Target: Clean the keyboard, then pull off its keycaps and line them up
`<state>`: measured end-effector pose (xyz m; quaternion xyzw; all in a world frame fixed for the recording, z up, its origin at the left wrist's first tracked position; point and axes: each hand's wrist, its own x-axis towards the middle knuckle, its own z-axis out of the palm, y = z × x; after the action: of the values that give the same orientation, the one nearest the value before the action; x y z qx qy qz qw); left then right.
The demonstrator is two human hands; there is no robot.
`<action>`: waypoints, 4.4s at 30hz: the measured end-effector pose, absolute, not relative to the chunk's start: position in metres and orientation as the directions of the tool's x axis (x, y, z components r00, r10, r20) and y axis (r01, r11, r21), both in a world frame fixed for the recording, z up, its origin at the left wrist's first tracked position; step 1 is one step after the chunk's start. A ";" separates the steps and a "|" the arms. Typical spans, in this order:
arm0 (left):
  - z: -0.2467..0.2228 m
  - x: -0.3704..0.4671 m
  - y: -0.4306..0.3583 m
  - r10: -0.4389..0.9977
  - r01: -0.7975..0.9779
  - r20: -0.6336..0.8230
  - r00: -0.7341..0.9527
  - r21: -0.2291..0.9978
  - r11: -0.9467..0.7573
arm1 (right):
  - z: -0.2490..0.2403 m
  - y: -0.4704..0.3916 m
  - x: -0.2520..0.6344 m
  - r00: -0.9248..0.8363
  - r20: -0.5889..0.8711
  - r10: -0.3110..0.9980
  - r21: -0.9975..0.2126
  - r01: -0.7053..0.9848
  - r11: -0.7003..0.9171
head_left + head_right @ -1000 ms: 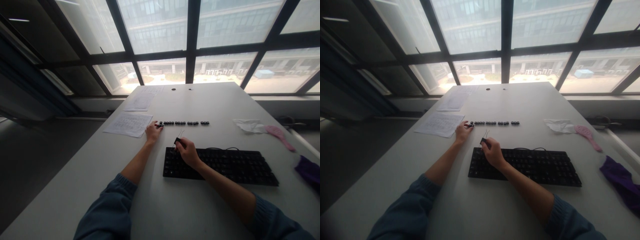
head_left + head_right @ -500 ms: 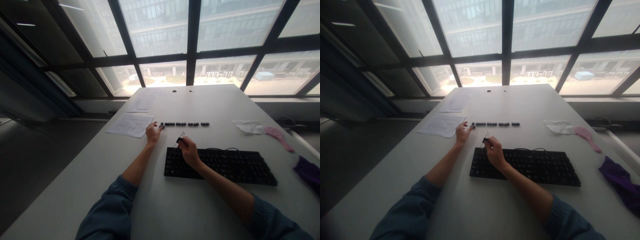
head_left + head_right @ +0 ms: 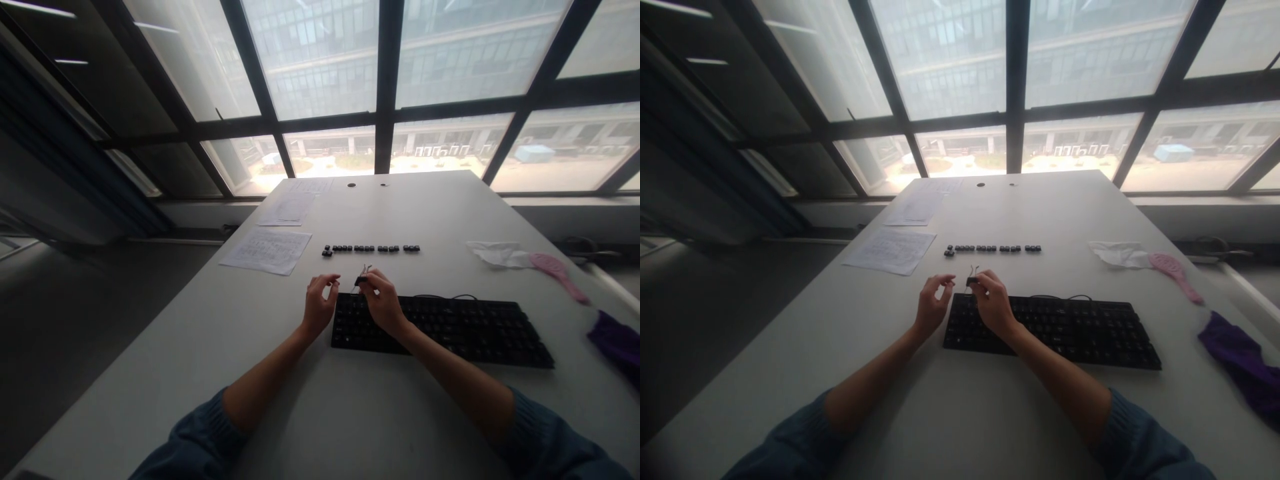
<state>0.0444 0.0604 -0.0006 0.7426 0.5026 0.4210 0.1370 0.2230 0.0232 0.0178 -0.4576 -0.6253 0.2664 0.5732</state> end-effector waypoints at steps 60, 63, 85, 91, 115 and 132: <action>-0.007 0.048 0.053 0.752 0.386 0.382 0.537 0.682 -0.621 | -0.001 0.024 0.238 -0.107 0.384 0.917 -0.899 0.183 0.398; -0.006 0.048 0.052 0.747 0.370 0.395 0.536 0.685 -0.628 | 0.001 0.023 0.237 -0.110 0.425 0.899 -0.871 0.222 0.439; -0.003 0.049 0.063 0.758 0.336 0.481 0.441 0.694 -0.636 | -0.005 0.032 0.239 0.109 0.222 0.969 -0.973 0.095 0.212; -0.002 0.041 0.137 0.781 0.626 0.576 0.241 0.522 -0.579 | -0.008 0.033 0.238 0.103 0.219 0.970 -0.973 0.089 0.211; -0.025 0.037 0.200 0.779 0.807 0.541 0.317 0.278 -0.521 | -0.007 0.031 0.238 0.058 0.222 0.973 -0.969 0.123 0.213; -0.026 0.038 0.201 0.800 0.857 0.539 0.264 0.250 -0.451 | -0.008 0.031 0.237 0.069 0.253 0.965 -0.967 0.057 0.250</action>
<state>0.0379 0.2012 -0.0257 0.7936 0.5219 0.3093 -0.0460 0.2371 0.0308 -0.0084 -0.4630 -0.5518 0.4010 0.5660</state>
